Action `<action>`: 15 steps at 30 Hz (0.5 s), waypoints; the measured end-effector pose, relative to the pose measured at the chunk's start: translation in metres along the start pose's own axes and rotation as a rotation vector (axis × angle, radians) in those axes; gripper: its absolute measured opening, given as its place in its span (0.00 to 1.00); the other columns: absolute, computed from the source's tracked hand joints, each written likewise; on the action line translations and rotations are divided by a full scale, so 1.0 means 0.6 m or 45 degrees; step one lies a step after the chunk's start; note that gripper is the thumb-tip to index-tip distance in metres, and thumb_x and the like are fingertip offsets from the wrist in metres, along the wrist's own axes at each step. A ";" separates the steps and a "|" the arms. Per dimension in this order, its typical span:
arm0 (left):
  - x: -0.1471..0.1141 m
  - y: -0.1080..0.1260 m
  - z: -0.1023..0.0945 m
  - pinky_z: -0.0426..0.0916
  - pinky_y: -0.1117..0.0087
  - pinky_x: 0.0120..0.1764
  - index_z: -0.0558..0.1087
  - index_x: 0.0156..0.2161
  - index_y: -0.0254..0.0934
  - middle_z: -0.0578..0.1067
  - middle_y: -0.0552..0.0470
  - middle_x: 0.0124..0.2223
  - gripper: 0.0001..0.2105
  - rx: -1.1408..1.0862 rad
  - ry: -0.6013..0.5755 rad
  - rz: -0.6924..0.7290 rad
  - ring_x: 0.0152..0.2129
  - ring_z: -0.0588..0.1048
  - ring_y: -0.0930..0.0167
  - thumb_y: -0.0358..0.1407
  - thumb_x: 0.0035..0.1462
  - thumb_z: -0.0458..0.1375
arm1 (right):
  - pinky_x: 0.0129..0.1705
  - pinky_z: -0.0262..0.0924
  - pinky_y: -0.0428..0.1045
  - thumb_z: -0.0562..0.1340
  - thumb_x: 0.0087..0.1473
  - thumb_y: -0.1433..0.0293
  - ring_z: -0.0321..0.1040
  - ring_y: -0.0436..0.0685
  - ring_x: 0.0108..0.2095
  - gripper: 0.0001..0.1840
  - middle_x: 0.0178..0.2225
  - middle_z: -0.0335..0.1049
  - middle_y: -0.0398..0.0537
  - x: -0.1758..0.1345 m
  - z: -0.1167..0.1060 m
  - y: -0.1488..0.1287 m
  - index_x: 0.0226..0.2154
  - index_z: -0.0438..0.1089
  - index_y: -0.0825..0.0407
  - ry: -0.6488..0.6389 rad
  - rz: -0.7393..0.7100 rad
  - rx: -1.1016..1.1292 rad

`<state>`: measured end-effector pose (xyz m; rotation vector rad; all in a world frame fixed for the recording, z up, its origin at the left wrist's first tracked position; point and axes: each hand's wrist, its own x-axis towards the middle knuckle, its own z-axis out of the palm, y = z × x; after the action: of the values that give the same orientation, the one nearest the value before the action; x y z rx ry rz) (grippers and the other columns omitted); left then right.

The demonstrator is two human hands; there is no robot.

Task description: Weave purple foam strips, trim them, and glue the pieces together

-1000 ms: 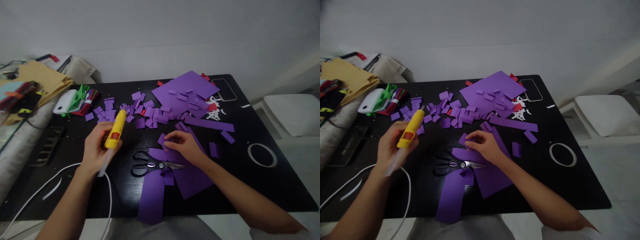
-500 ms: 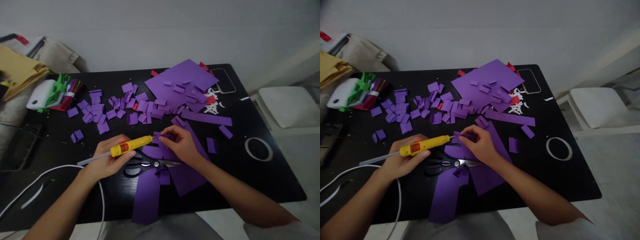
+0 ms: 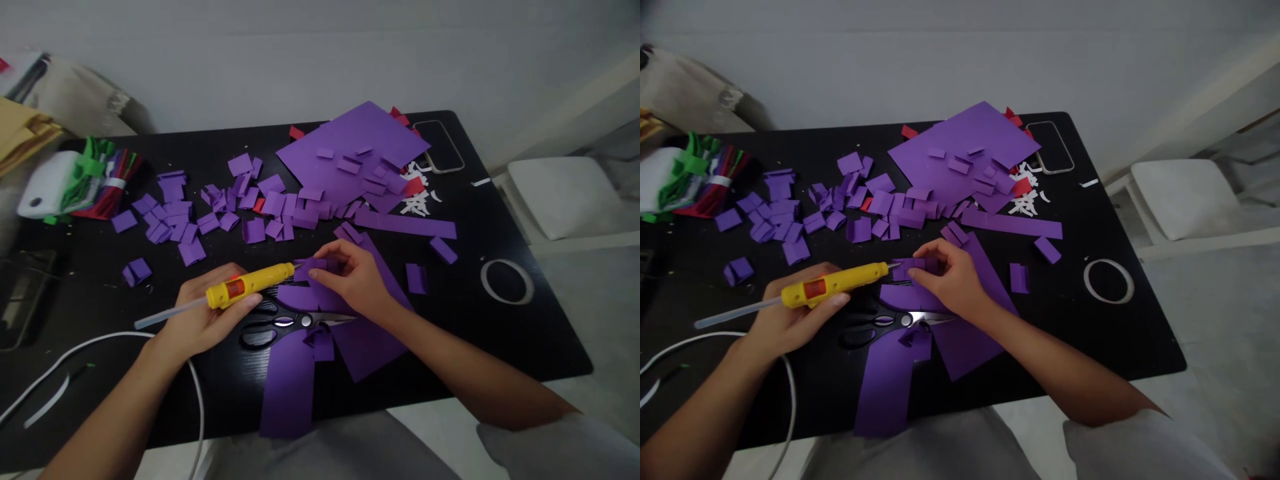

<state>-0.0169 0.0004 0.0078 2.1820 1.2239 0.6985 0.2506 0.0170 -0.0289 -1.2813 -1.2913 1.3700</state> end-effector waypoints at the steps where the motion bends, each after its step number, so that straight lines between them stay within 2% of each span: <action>1: 0.000 -0.001 0.001 0.70 0.68 0.29 0.72 0.34 0.41 0.76 0.51 0.32 0.07 0.002 0.004 0.001 0.26 0.76 0.68 0.39 0.64 0.59 | 0.31 0.58 0.49 0.74 0.46 0.66 0.70 0.54 0.32 0.13 0.34 0.76 0.43 0.000 0.000 0.001 0.36 0.74 0.48 -0.002 -0.005 0.010; 7: -0.002 -0.004 0.002 0.65 0.68 0.25 0.68 0.31 0.41 0.71 0.53 0.28 0.10 0.060 0.005 -0.010 0.21 0.71 0.71 0.40 0.64 0.59 | 0.32 0.61 0.49 0.74 0.47 0.67 0.70 0.53 0.32 0.12 0.34 0.77 0.42 0.000 0.001 0.001 0.36 0.75 0.47 0.011 -0.014 0.038; 15: -0.001 0.000 0.004 0.64 0.68 0.24 0.66 0.30 0.41 0.69 0.54 0.27 0.12 0.076 -0.005 -0.003 0.21 0.70 0.72 0.40 0.65 0.59 | 0.33 0.63 0.49 0.73 0.47 0.67 0.71 0.54 0.33 0.12 0.35 0.77 0.43 -0.004 0.004 0.000 0.37 0.76 0.47 0.012 -0.040 0.020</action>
<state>-0.0156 -0.0006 0.0063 2.2291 1.2601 0.6641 0.2487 0.0147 -0.0287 -1.2507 -1.2866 1.3478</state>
